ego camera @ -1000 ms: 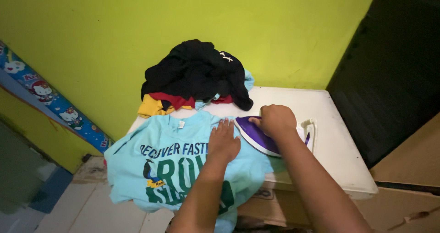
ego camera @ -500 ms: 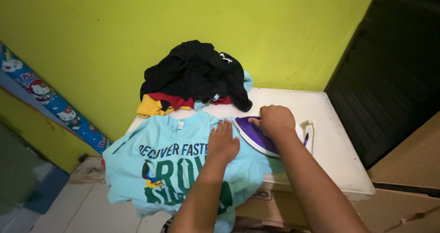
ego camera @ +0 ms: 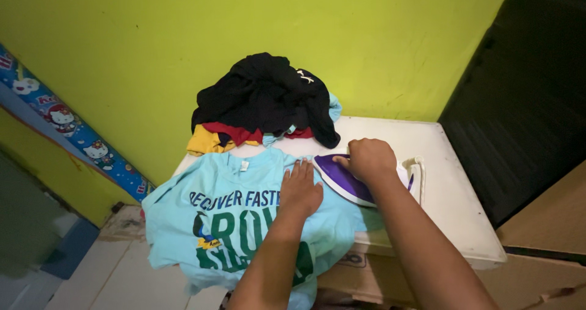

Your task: The person irons a light blue t-shirt on a white surface. They use a purple and white iron to smooth the fabric, moving it back and forth across the shirt's body and sleeves. The person adjusts the shirt's position and flips it over to iron the other side.

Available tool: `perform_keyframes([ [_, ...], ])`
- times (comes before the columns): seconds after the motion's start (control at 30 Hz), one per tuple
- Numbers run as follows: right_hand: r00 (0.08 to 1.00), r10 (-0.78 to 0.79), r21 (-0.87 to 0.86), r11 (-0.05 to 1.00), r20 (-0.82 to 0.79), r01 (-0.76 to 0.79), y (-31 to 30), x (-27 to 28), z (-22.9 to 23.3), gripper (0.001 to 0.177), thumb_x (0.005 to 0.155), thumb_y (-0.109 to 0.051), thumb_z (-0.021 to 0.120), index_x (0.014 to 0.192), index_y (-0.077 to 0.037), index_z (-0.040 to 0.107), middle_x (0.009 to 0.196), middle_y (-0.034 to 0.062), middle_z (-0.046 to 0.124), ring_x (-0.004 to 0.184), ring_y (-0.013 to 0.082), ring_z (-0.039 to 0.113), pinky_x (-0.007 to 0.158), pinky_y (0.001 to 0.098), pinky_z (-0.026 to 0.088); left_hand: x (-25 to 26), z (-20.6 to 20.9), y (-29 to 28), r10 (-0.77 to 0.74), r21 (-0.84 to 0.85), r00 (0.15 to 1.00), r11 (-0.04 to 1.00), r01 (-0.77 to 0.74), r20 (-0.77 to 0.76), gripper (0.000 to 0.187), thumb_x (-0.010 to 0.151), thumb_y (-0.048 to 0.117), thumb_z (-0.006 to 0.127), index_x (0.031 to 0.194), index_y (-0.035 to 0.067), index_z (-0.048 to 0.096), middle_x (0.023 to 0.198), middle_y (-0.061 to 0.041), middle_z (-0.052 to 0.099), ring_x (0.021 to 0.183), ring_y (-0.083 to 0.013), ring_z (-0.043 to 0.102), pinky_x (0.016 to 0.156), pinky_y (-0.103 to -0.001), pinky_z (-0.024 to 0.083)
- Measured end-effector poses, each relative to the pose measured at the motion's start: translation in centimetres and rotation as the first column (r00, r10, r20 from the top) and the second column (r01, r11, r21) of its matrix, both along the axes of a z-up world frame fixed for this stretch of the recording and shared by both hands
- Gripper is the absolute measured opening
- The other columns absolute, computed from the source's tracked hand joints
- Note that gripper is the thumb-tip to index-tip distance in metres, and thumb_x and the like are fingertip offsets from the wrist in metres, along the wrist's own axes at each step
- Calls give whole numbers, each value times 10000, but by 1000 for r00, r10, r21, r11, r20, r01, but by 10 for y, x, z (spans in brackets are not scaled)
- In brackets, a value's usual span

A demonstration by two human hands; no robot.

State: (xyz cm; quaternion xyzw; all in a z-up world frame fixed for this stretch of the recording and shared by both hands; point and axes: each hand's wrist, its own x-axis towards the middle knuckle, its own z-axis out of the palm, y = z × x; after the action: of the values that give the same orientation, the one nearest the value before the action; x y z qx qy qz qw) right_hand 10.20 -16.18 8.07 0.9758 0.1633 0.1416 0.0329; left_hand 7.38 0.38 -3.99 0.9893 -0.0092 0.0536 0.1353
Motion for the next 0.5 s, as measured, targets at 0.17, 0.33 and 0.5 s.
perform_keyframes([
  [0.17,1000,-5,9,1000,-7,6,0,5,-1,577,833,-669,679,900,-102,762,855,134,752,833,333,731,750,461,582,-1,-1,0,-7,0,1000,1000,7,29,692,1014,386,401,1600,54,240,1702,-82,177,1567,-246,142,1253,-453,100],
  [0.33,1000,-6,-5,1000,-29,6,1,8,0,563,852,-661,673,901,-108,769,872,132,759,847,325,735,761,456,582,-3,3,0,-1,-23,1000,1000,1,-4,688,1011,376,411,1599,58,248,1703,-75,178,1570,-242,140,1254,-453,99],
  [0.5,999,-26,6,1000,-31,26,3,7,0,560,853,-658,673,901,-110,773,880,131,760,857,323,739,762,454,584,-3,8,-1,0,-33,999,999,-1,-39,684,1009,377,411,1598,73,241,1704,-62,165,1572,-235,124,1253,-451,89],
])
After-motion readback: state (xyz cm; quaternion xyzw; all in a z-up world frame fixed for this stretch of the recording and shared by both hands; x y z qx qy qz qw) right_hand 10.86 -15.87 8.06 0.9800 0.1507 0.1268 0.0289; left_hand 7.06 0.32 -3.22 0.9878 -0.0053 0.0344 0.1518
